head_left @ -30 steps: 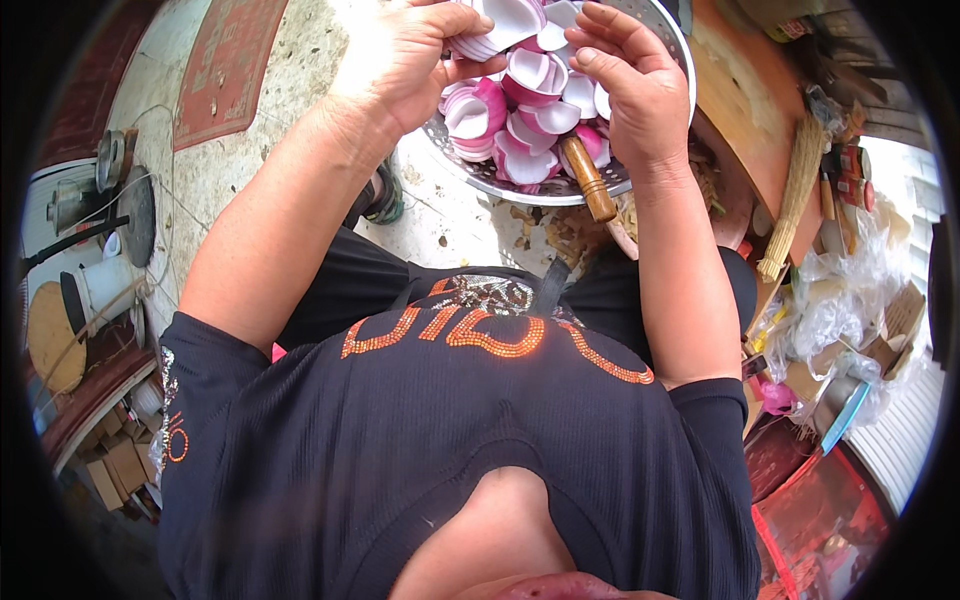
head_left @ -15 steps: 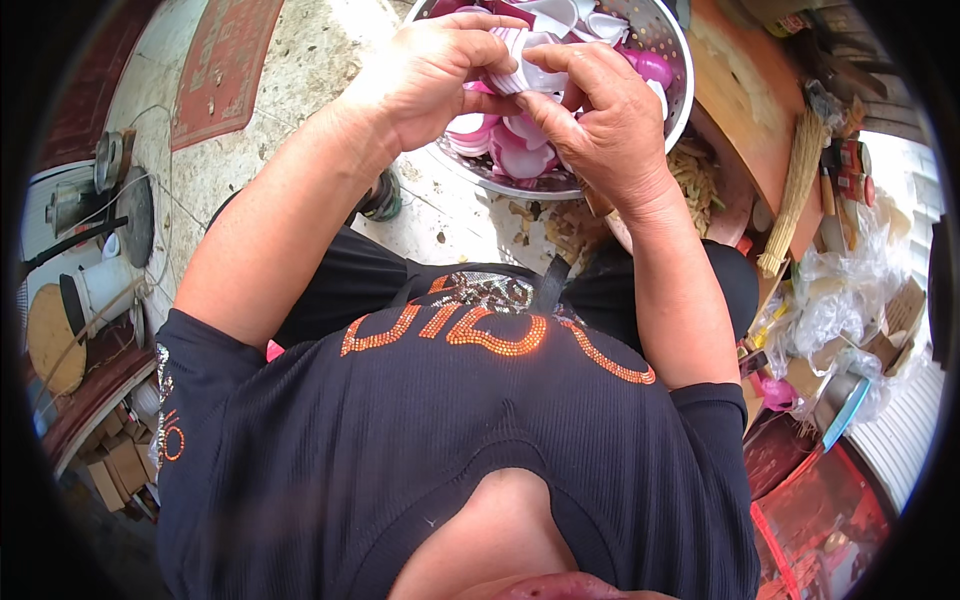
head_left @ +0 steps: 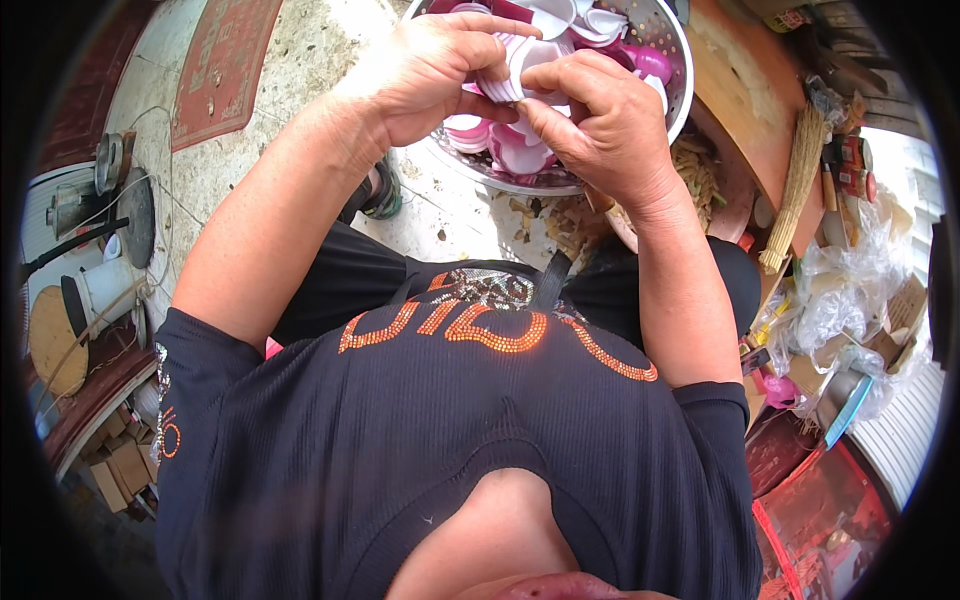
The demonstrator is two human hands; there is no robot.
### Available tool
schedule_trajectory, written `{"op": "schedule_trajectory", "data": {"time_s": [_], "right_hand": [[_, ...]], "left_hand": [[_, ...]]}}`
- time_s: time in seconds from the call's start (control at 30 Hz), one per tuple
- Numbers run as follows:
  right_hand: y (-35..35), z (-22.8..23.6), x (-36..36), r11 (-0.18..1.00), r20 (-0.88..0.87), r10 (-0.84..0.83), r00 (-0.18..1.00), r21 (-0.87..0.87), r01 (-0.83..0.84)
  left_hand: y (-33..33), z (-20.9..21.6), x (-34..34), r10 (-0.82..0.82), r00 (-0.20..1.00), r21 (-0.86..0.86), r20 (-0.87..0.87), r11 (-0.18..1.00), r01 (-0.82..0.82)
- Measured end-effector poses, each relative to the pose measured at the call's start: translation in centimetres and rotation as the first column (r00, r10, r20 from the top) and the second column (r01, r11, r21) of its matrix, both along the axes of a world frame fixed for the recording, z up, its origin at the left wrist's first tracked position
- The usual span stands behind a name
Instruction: The person sits on the floor and slices red onions into thin rings using a small knife. They separate the onion layers by hand and place the slices into a metal colander.
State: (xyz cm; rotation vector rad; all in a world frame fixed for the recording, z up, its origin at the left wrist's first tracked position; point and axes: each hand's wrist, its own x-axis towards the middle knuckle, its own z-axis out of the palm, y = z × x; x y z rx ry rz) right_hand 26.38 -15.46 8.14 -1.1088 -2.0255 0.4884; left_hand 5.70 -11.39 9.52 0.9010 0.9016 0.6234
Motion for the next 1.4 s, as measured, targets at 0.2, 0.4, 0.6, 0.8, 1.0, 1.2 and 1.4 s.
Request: {"op": "schedule_trajectory", "data": {"time_s": [0.2,0.4,0.6,0.8,1.0,1.2,1.4], "right_hand": [[0.2,-0.1,0.0,0.992,-0.146,-0.045,0.988,-0.125,0.027],[-0.3,-0.3,-0.6,0.854,-0.458,-0.262,0.849,-0.520,-0.017],[-0.3,-0.4,-0.7,0.771,-0.526,-0.372,0.765,-0.634,-0.061],[-0.2,-1.0,-0.7,0.769,-0.405,-0.332,0.852,-0.639,-0.004],[0.2,-2.9,-0.8,0.888,-0.228,-0.245,0.942,-0.443,0.124],[-0.3,-1.0,-1.1,0.965,-0.180,-0.241,0.954,-0.148,0.216],[-0.3,-1.2,-1.3,0.990,-0.066,-0.109,0.992,0.086,0.114]], "left_hand": [[-0.6,0.2,1.0,0.055,0.995,0.156,-0.083,0.987,-0.042],[-1.4,0.9,1.4,0.065,0.959,0.370,-0.276,0.928,0.044],[-1.3,0.3,1.5,0.103,0.962,0.442,-0.254,0.897,0.021],[1.7,-1.7,-0.7,0.343,0.939,0.172,0.013,0.925,-0.340],[1.4,0.7,0.4,0.427,0.901,0.042,0.076,0.902,-0.431],[1.4,0.2,-0.3,0.215,0.947,-0.030,0.239,0.976,-0.214],[0.4,-0.2,-0.2,0.014,0.993,0.034,0.117,0.999,-0.018]]}}
